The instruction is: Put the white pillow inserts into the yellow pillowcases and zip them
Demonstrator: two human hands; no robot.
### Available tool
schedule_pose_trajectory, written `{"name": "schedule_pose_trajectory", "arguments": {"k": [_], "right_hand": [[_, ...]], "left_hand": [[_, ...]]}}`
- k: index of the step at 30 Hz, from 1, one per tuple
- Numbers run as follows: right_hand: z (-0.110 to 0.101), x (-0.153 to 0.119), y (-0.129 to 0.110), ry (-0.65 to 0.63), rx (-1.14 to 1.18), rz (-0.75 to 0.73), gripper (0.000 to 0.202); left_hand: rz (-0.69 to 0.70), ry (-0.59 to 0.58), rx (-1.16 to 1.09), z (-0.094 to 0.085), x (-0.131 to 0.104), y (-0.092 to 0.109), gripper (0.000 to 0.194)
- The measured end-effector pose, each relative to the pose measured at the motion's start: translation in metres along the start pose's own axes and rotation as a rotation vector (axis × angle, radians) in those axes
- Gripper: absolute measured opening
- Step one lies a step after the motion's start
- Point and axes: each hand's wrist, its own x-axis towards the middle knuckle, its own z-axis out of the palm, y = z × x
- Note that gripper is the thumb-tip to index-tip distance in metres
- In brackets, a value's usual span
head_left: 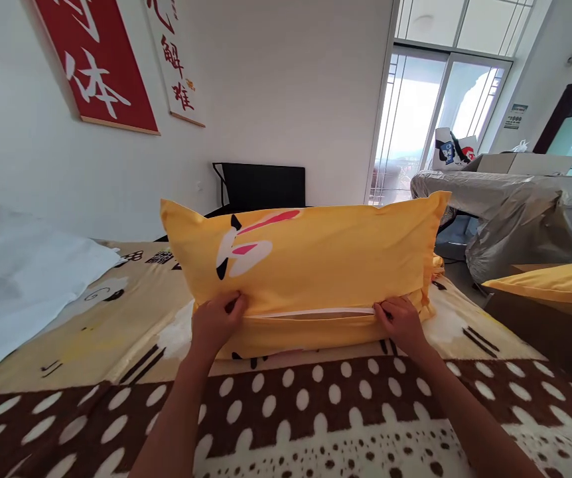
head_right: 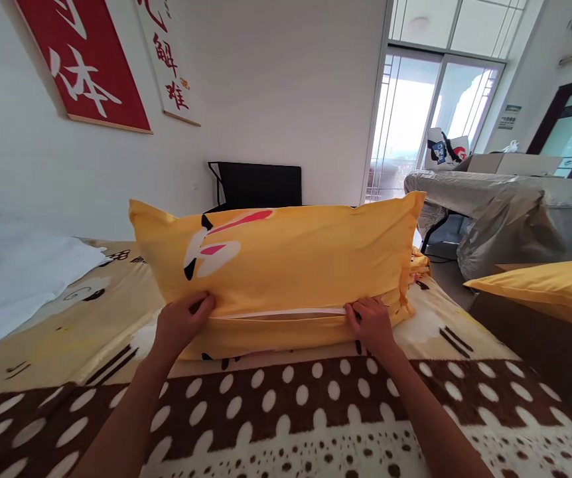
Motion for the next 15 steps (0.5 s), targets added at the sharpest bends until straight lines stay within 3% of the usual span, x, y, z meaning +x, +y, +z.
{"name": "schedule_pose_trajectory", "arguments": {"k": [4, 9, 15], "right_hand": [[-0.013, 0.006, -0.009, -0.123, 0.158, 0.140, 0.029], [-0.019, 0.008, -0.016, -0.143, 0.472, 0.277, 0.033], [-0.032, 0.013, -0.008, -0.247, 0.515, 0.269, 0.023]], "left_hand": [[-0.029, -0.047, -0.058, -0.006, 0.000, 0.001, 0.035], [0.011, -0.213, -0.069, -0.022, -0.001, 0.002, 0.039], [0.013, -0.298, -0.023, -0.031, -0.001, 0.008, 0.040]]}}
